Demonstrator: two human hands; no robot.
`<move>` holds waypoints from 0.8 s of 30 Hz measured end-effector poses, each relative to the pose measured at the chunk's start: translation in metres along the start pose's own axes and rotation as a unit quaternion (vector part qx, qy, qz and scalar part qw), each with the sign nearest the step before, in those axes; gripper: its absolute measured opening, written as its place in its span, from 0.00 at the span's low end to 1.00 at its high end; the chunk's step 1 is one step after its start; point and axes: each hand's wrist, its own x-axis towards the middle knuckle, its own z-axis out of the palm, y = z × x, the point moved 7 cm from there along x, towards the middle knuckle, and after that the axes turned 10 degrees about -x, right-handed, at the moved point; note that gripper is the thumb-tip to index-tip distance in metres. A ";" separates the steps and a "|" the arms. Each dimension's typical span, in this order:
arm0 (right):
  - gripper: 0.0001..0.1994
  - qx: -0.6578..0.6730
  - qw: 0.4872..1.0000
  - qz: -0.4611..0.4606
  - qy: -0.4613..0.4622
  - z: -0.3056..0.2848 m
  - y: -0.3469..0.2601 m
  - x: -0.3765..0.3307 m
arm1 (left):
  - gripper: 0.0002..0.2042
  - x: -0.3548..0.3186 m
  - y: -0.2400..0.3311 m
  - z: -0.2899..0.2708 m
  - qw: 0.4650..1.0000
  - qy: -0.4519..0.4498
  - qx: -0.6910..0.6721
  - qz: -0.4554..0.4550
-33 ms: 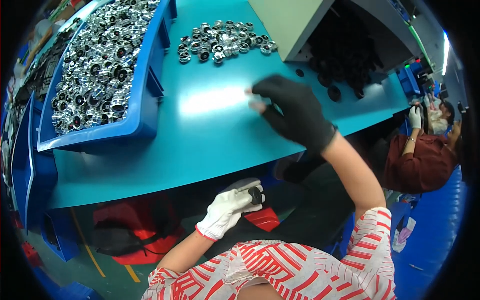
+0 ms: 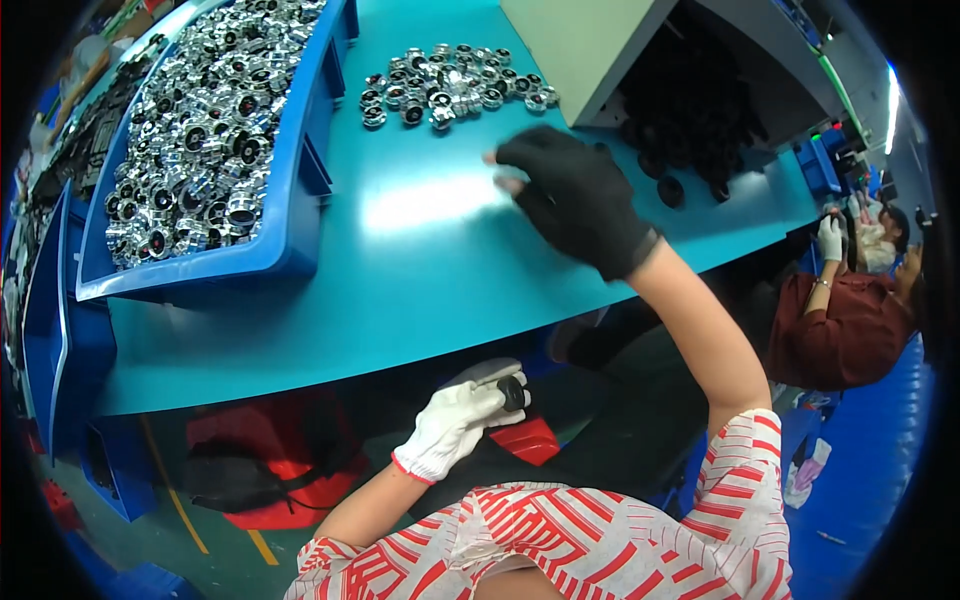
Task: Assembling circular industrial or toy components by hand at a factory workstation.
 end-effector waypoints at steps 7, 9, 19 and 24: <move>0.11 -0.163 0.984 -0.070 0.026 0.076 0.018 0.068 | 0.20 -0.012 0.004 -0.013 1.000 0.015 -0.024 0.013; 0.10 -0.168 0.982 -0.078 0.043 0.078 0.015 0.071 | 0.21 -0.011 0.004 -0.016 0.999 0.014 -0.030 0.013; 0.07 -0.070 0.996 -0.032 -0.038 0.042 0.003 0.002 | 0.25 -0.003 0.003 -0.025 0.997 0.001 -0.079 0.019; 0.13 0.007 1.000 0.002 -0.026 0.040 0.013 -0.013 | 0.26 -0.003 -0.002 -0.020 0.998 -0.003 -0.057 0.017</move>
